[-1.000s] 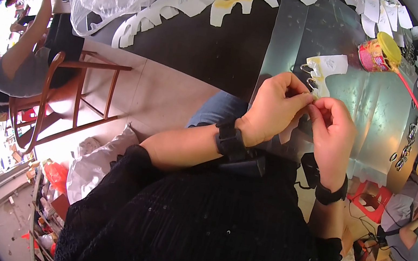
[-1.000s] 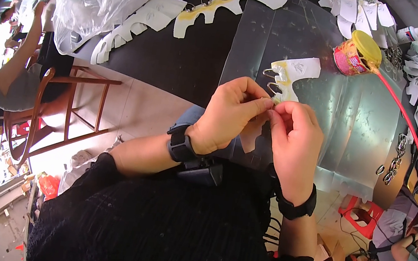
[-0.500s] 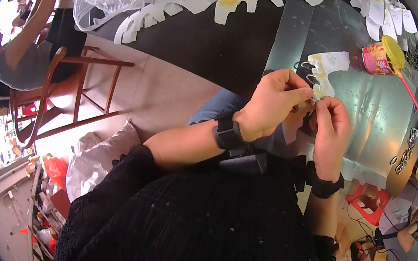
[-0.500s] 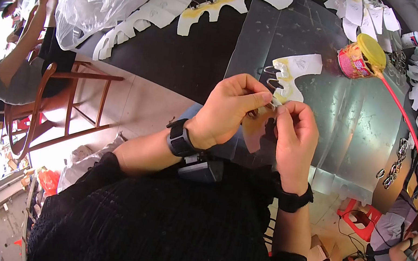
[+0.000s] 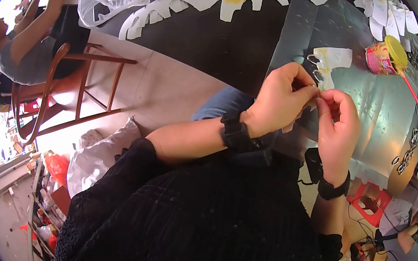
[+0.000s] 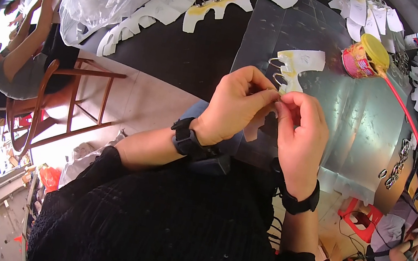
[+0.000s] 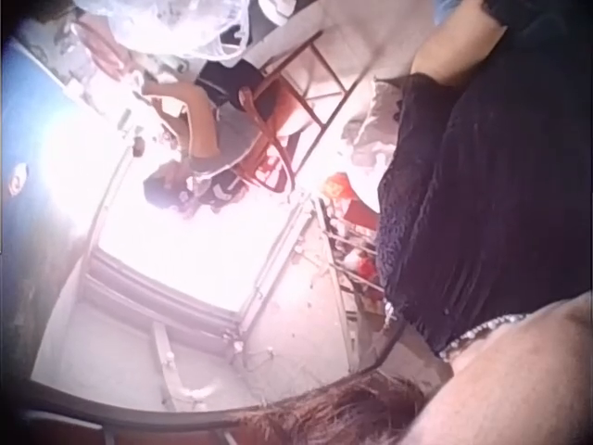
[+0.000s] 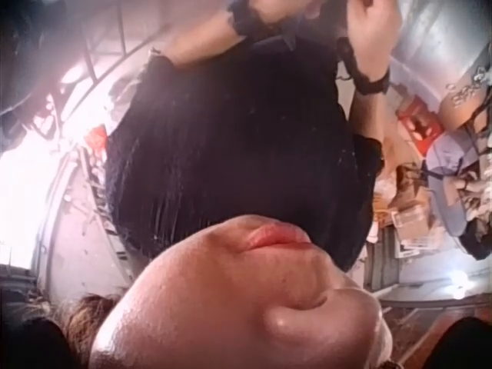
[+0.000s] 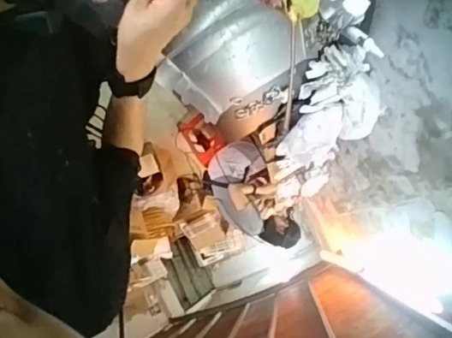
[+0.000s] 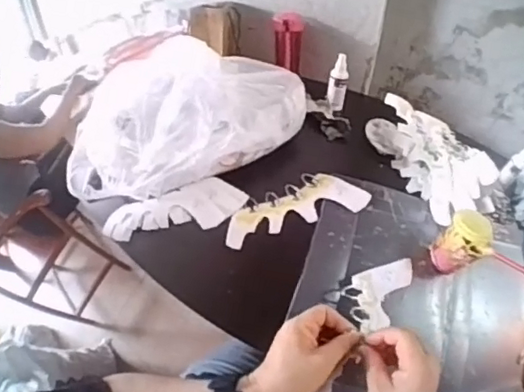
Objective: Manually assemble and attach small decorative or structural components to a shoe upper material.
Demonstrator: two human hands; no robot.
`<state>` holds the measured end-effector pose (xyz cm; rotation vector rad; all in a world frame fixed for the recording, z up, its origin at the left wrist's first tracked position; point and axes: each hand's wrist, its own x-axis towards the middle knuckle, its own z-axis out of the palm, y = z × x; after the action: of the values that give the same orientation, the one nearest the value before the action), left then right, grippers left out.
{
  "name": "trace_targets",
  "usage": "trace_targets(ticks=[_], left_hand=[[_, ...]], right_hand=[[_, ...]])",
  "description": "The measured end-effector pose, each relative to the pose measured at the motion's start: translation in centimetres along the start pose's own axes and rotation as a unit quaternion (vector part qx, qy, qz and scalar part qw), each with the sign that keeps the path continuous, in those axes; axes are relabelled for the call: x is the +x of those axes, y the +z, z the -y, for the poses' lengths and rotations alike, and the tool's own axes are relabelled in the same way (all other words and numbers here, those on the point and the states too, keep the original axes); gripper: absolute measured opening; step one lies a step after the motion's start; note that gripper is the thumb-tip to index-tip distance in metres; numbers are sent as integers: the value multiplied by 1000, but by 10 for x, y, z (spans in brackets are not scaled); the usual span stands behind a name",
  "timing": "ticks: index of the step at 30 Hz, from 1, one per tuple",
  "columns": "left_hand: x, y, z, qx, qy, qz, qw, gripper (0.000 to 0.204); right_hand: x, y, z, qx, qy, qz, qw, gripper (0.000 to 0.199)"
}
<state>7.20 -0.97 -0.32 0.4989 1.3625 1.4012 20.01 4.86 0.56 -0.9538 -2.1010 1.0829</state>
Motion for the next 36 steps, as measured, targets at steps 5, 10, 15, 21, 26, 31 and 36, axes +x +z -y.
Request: trace_targets(ticks=[5,10,15,21,26,31,36], left_hand=[[0,-3,-1,26,2,17,1000,9],[8,-5,10,-60,0,-3,998,11],[3,-6,3,-27,-16,15,999,11],[3,-8,4,45,8,17,999,10],[2,-6,1,100,26,14,995,9],[3,-7,4,94,37,21,995,8],[5,-9,7,89,15,27,996,8]], right_hand=[[3,1,3,14,21,10,1000,17],[-6,4,-12,240,113,-21,964,17],[-6,5,-10,227,139,-3,964,13],[-6,-3,-1,185,112,21,976,13],[-1,0,0,75,107,30,991,10],[3,-3,-5,27,14,53,998,4],[-2,0,-10,72,93,44,992,2]])
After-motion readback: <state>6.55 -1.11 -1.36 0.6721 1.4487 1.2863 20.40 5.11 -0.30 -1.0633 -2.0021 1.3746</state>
